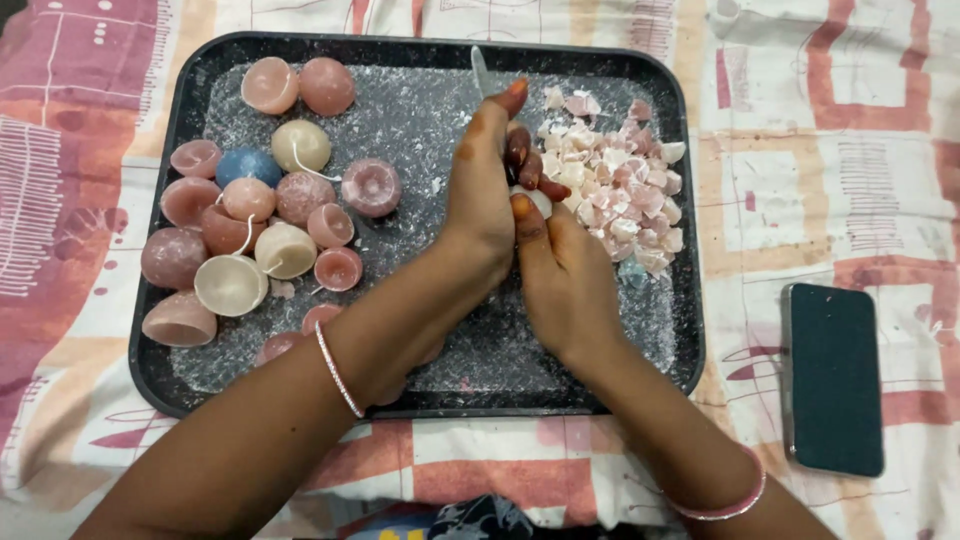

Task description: Scrape excess wax from molded candle pieces using a knife.

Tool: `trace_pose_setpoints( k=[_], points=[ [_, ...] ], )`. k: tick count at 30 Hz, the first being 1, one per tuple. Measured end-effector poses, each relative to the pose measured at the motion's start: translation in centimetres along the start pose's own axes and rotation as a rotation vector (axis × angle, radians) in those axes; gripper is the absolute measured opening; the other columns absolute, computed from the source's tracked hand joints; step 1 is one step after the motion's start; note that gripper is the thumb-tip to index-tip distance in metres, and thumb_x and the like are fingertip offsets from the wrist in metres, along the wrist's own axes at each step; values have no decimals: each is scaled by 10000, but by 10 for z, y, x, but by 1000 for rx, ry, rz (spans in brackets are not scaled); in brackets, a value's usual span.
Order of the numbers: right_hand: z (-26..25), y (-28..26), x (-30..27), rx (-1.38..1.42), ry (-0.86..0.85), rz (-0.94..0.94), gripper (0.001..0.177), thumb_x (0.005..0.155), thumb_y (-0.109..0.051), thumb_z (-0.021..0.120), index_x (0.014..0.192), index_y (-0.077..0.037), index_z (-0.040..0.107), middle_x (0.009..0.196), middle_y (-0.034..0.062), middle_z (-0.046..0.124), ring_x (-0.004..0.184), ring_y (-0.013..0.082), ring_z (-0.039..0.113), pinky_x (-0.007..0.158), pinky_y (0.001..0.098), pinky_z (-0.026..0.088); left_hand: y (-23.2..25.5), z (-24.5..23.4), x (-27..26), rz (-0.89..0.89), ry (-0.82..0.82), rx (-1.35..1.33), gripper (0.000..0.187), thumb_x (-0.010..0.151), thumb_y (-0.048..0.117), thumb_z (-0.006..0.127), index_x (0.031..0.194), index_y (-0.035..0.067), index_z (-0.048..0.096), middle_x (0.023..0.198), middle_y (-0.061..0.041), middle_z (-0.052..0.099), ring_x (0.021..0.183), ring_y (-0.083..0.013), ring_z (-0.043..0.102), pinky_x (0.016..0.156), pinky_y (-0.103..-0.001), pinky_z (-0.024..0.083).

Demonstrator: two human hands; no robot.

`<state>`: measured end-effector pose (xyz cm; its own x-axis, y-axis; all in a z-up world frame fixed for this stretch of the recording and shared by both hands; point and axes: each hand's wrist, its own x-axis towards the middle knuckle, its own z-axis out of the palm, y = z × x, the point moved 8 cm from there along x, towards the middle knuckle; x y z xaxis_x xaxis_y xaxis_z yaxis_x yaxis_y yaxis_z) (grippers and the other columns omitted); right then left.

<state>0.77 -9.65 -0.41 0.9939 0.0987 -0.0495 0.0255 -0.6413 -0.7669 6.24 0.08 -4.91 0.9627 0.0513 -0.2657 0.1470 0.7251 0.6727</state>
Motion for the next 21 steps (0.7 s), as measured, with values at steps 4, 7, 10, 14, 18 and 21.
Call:
trace_pose_setpoints(
  k=[4, 7, 10, 14, 18, 21],
  points=[
    [7, 2, 1, 355, -130, -189, 582, 1077, -516, 417, 1200, 9, 637, 989, 56, 714, 924, 130, 633, 805, 320, 499, 7, 9, 1, 79, 14, -35, 274, 1004, 329, 471, 993, 55, 488, 641, -17, 388, 526, -152, 424, 633, -385, 590],
    [14, 30, 5, 231, -81, 55, 588, 1055, -514, 418, 1048, 13, 679, 851, 39, 670, 786, 120, 580, 702, 298, 489, 10, 6, -4, 60, 53, -27, 215, 958, 309, 461, 925, 138, 586, 620, 1, 412, 509, -144, 465, 614, -383, 593],
    [16, 27, 1, 308, -80, 17, 571, 1053, -500, 419, 1085, 9, 677, 797, -8, 622, 719, 91, 538, 637, 266, 460, 4, 5, -6, 48, 31, 2, 330, 992, 318, 494, 763, 81, 499, 598, -12, 405, 493, -175, 493, 579, -389, 583],
    [30, 44, 4, 737, -272, 254, 461, 1039, -525, 460, 1061, -82, 586, 710, -7, 521, 547, 97, 440, 474, 271, 351, 3, 2, -1, -8, 9, 59, 290, 1050, 319, 431, 944, 53, 479, 630, -12, 436, 549, -179, 550, 584, -369, 578],
    [32, 23, -3, 1014, -637, 358, 414, 1043, -498, 431, 916, -114, 519, 661, -10, 478, 498, 106, 476, 460, 277, 389, 1, 3, 1, -88, -3, -5, 440, 1028, 295, 389, 1398, 85, 505, 656, 25, 432, 552, -127, 468, 580, -341, 567],
    [27, 24, -1, 965, -639, 374, 396, 1023, -494, 417, 927, -121, 510, 689, -11, 484, 502, 94, 466, 446, 265, 364, 2, 1, 0, -75, 6, 21, 537, 1019, 287, 390, 1480, 25, 477, 647, 20, 418, 567, -149, 524, 582, -329, 568]
  ],
)
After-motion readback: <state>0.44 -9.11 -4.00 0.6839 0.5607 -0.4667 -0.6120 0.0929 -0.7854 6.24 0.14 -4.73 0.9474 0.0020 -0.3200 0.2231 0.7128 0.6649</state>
